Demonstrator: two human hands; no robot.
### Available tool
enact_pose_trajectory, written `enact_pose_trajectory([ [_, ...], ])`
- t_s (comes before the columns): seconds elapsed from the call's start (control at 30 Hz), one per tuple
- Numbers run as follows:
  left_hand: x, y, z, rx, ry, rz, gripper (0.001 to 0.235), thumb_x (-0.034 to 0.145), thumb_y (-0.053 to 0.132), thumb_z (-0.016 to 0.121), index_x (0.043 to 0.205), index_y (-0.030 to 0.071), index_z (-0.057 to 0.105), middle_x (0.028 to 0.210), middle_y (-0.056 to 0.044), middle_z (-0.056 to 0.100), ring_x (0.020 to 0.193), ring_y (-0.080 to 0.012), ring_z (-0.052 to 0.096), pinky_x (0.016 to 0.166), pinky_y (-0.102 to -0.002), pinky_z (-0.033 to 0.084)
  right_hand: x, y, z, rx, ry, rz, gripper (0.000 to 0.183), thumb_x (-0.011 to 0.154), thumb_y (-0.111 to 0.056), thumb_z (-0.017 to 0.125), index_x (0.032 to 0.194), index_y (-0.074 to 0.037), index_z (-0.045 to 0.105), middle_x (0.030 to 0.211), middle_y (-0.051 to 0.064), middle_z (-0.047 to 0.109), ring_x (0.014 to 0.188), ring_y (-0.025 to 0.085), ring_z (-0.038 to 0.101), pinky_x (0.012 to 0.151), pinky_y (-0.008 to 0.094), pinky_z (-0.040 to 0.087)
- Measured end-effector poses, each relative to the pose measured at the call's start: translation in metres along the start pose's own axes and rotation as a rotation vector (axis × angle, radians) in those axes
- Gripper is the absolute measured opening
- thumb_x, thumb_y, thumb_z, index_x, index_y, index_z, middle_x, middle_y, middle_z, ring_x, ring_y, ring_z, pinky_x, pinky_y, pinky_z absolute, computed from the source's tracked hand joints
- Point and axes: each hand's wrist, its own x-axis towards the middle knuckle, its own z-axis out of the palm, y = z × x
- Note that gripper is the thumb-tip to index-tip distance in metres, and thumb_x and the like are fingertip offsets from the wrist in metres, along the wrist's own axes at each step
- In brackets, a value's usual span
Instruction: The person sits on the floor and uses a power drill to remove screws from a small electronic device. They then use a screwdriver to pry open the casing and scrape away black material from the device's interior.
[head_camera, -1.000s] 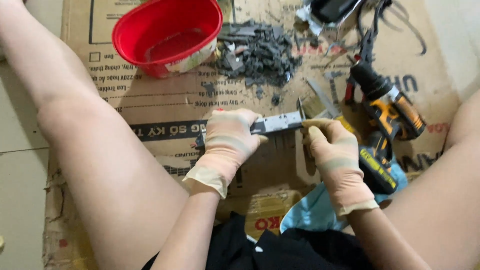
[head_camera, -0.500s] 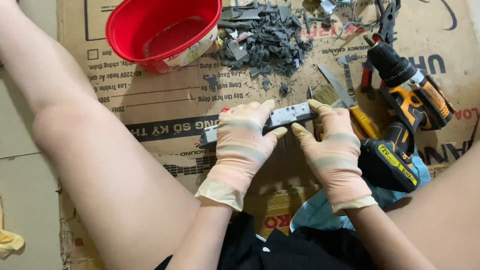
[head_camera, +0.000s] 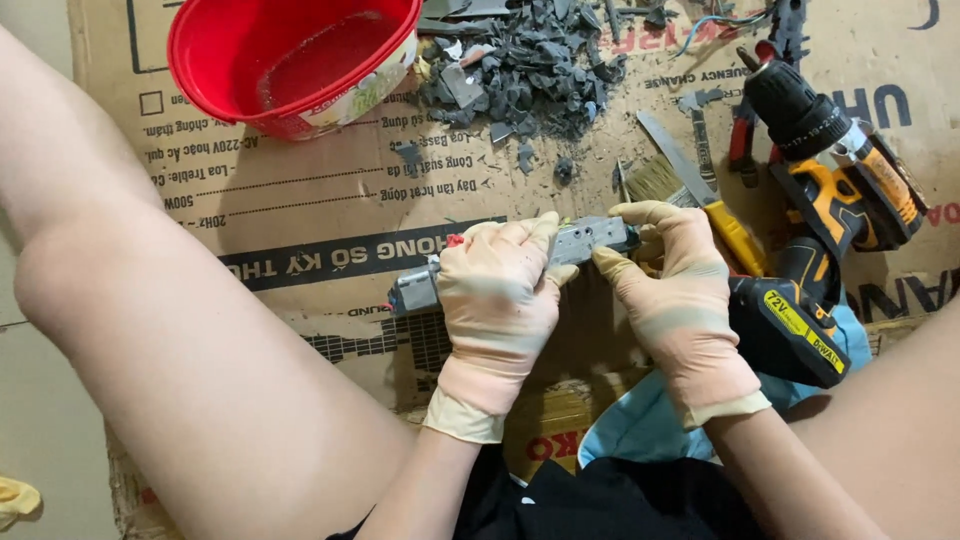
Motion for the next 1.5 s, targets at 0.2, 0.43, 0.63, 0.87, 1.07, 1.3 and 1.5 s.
enact_pose_trajectory([
  [0.2, 0.0, 0.003, -0.006, 0.026, -0.022, -0.006, 0.048, 0.075, 0.035, 0.087, 0.118, 0.017, 0.075, 0.099, -0.001, 0.074, 0.095, -0.024, 0.07, 0.09, -0.043, 0.05, 0.003, 0.019, -0.003, -0.085, -0.002, 0.021, 0.039, 0.084, -0.022, 0.084, 0.12, -0.025, 0.07, 0.086, 0.0, 0.056, 0.071, 0.011, 0.06, 0.064, 0.026, 0.055],
  [0.43, 0.002, -0.007, 0.006, 0.016, -0.023, -0.028, 0.045, 0.077, 0.034, 0.086, 0.117, 0.017, 0.075, 0.102, -0.004, 0.074, 0.102, -0.0258, 0.07, 0.095, -0.045, 0.047, 0.011, 0.011, -0.007, -0.038, -0.018, 0.031, 0.04, 0.084, -0.02, 0.084, 0.121, -0.024, 0.071, 0.089, 0.001, 0.059, 0.073, 0.012, 0.062, 0.063, 0.028, 0.057],
  [0.63, -0.003, -0.002, 0.006, 0.045, 0.026, 0.021, 0.049, 0.073, 0.035, 0.087, 0.118, 0.018, 0.075, 0.098, -0.001, 0.074, 0.097, -0.0231, 0.069, 0.092, -0.042, 0.049, 0.01, 0.009, -0.007, 0.059, -0.142, 0.083, 0.045, 0.076, -0.011, 0.088, 0.118, -0.015, 0.072, 0.094, 0.001, 0.053, 0.071, 0.009, 0.055, 0.058, 0.025, 0.058],
  [0.87, -0.007, 0.002, 0.0, 0.057, 0.06, 0.079, 0.052, 0.07, 0.03, 0.089, 0.117, 0.014, 0.075, 0.097, -0.003, 0.072, 0.095, -0.0246, 0.069, 0.088, -0.041, 0.054, -0.003, 0.014, -0.004, 0.092, -0.083, 0.069, 0.04, 0.081, -0.014, 0.083, 0.115, -0.027, 0.069, 0.104, 0.002, 0.061, 0.081, 0.013, 0.061, 0.067, 0.027, 0.057],
  [1.07, 0.001, 0.012, -0.023, 0.105, -0.163, -0.014, 0.069, 0.07, 0.042, 0.089, 0.13, 0.014, 0.067, 0.11, -0.007, 0.072, 0.111, -0.0272, 0.064, 0.102, -0.044, 0.045, -0.013, 0.006, -0.005, 0.086, -0.057, 0.113, 0.041, 0.082, -0.016, 0.082, 0.118, -0.03, 0.068, 0.107, 0.002, 0.063, 0.088, 0.014, 0.061, 0.072, 0.029, 0.056],
  [1.3, -0.019, -0.002, -0.065, 0.241, -0.459, -0.152, 0.087, 0.068, 0.039, 0.089, 0.145, 0.016, 0.054, 0.133, -0.01, 0.066, 0.132, -0.0326, 0.055, 0.118, -0.049, 0.03, -0.026, -0.008, -0.009, 0.072, -0.04, 0.168, 0.04, 0.084, -0.015, 0.081, 0.12, -0.027, 0.068, 0.11, 0.004, 0.064, 0.094, 0.018, 0.063, 0.076, 0.035, 0.058],
  [1.5, -0.059, -0.03, -0.018, 0.296, 0.04, 0.091, 0.057, 0.066, 0.016, 0.074, 0.123, 0.018, 0.072, 0.106, -0.003, 0.073, 0.102, -0.0269, 0.071, 0.097, -0.043, 0.055, -0.026, 0.012, -0.011, -0.145, -0.033, 0.28, 0.042, 0.077, -0.028, 0.087, 0.112, -0.042, 0.068, 0.103, -0.007, 0.07, 0.092, 0.016, 0.071, 0.075, 0.035, 0.061],
])
